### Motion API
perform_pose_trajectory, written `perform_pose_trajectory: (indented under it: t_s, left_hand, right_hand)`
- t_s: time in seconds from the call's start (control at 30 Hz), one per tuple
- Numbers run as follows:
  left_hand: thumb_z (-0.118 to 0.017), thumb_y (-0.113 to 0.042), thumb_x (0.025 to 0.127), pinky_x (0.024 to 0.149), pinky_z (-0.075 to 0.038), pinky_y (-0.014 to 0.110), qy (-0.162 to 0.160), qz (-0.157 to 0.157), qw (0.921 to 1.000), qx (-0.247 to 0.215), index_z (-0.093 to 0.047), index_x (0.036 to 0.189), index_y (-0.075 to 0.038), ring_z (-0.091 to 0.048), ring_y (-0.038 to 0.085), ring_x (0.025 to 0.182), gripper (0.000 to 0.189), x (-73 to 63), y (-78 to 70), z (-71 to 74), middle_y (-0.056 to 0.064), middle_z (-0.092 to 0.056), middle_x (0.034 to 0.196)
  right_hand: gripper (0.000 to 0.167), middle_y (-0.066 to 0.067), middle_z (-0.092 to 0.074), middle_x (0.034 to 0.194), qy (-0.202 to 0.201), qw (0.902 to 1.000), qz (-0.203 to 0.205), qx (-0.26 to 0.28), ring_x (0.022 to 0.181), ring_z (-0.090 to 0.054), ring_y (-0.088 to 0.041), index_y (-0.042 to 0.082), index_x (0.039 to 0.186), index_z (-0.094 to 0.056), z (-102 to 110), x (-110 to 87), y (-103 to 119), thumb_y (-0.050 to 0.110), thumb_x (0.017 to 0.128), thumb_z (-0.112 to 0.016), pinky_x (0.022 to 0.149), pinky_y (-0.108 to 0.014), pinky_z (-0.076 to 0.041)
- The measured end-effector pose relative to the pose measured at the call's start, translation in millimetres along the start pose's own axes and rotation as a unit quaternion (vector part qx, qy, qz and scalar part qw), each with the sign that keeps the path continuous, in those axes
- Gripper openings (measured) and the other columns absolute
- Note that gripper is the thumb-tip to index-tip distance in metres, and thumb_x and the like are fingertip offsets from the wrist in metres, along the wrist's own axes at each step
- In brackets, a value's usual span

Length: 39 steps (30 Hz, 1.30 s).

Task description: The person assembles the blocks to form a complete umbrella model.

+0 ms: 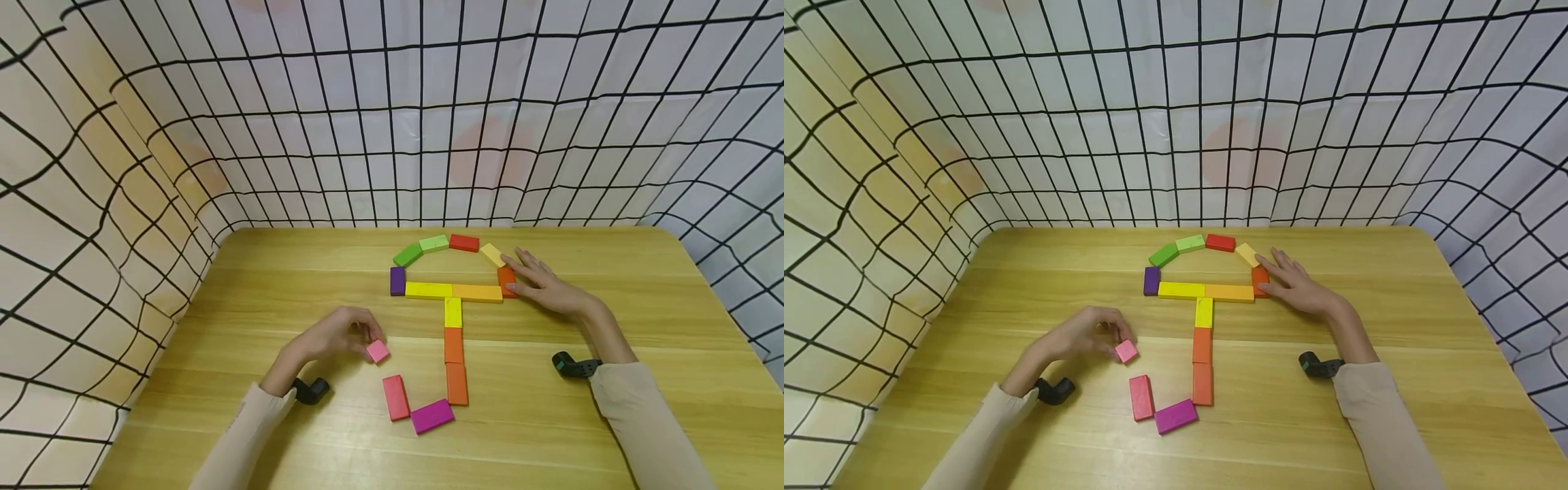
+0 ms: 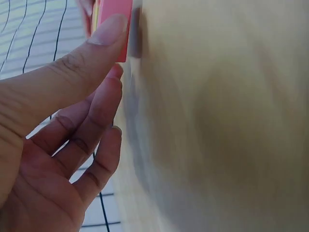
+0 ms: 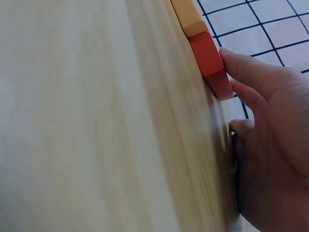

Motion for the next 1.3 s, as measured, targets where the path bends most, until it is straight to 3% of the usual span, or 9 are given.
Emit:
perform_pose_trajectory:
  t_s: [0.23, 0.37, 0.6, 1.03, 1.3]
  left_hand:
    - [-0.084, 0.010, 0.078, 0.074, -0.058, 0.024, 0.043, -0.001, 0.9951, -0.088, -0.074, 0.101, 0.002, -0.063, 0.027, 0.084, 0.027, 3.9, -2.9, -20.5, 0.015, -0.073, 0.101]
    - [-0.085, 0.008, 0.077, 0.075, -0.055, 0.023, 0.048, 0.003, 0.9947, -0.091, -0.076, 0.100, 0.001, -0.060, 0.029, 0.086, 0.026, 3.4, -3.1, -24.8, 0.014, -0.073, 0.102]
    - [-0.085, -0.002, 0.083, 0.077, -0.057, 0.024, 0.038, -0.025, 0.9989, -0.001, -0.078, 0.105, -0.007, -0.061, 0.019, 0.086, 0.024, 0.3, -10.1, -25.1, 0.004, -0.073, 0.100]
    - [-0.080, -0.001, 0.088, 0.082, -0.058, 0.028, 0.046, -0.025, 0.9986, -0.007, -0.077, 0.111, -0.007, -0.062, 0.022, 0.092, 0.024, -6.1, -16.3, -30.7, 0.005, -0.071, 0.105]
    - [-0.081, -0.005, 0.088, 0.084, -0.058, 0.028, 0.040, -0.030, 0.9986, 0.019, -0.078, 0.115, -0.009, -0.062, 0.018, 0.093, 0.027, -6.3, -17.5, -30.9, 0.003, -0.071, 0.107]
  right_hand:
    - [0.071, -0.015, 0.014, 0.174, 0.007, 0.9999, -0.010, 0.000, 0.158, 0.020, -0.044, 0.028, 0.168, -0.015, -0.5, 0.1, -1.0, 0.040, 0.108, -0.052, 0.117, -0.080, 0.009]
    - [0.071, -0.014, 0.014, 0.174, 0.008, 0.9999, -0.013, 0.003, 0.158, 0.021, -0.043, 0.029, 0.168, -0.015, -0.7, -0.5, -1.3, 0.040, 0.108, -0.052, 0.118, -0.079, 0.010]
    - [0.071, -0.014, 0.014, 0.174, 0.007, 0.9999, -0.011, 0.007, 0.158, 0.021, -0.043, 0.029, 0.167, -0.015, -1.6, 0.7, -1.1, 0.040, 0.108, -0.052, 0.120, -0.076, 0.012]
    - [0.071, -0.011, 0.014, 0.175, 0.001, 0.9998, -0.020, 0.007, 0.159, 0.020, -0.043, 0.033, 0.167, -0.016, -1.3, -2.3, -3.7, 0.043, 0.108, -0.053, 0.116, -0.081, 0.009]
    - [0.070, -0.011, 0.012, 0.175, -0.006, 0.9997, -0.020, 0.008, 0.158, 0.019, -0.046, 0.030, 0.167, -0.018, -0.5, -2.8, -4.7, 0.042, 0.108, -0.053, 0.116, -0.082, 0.008]
Point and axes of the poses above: each hand's wrist, its own x-axis towards the middle knuckle, its own z-axis out of the back of the hand, y = z × x, the point moved 10 cm from there along x, towards the middle knuckle
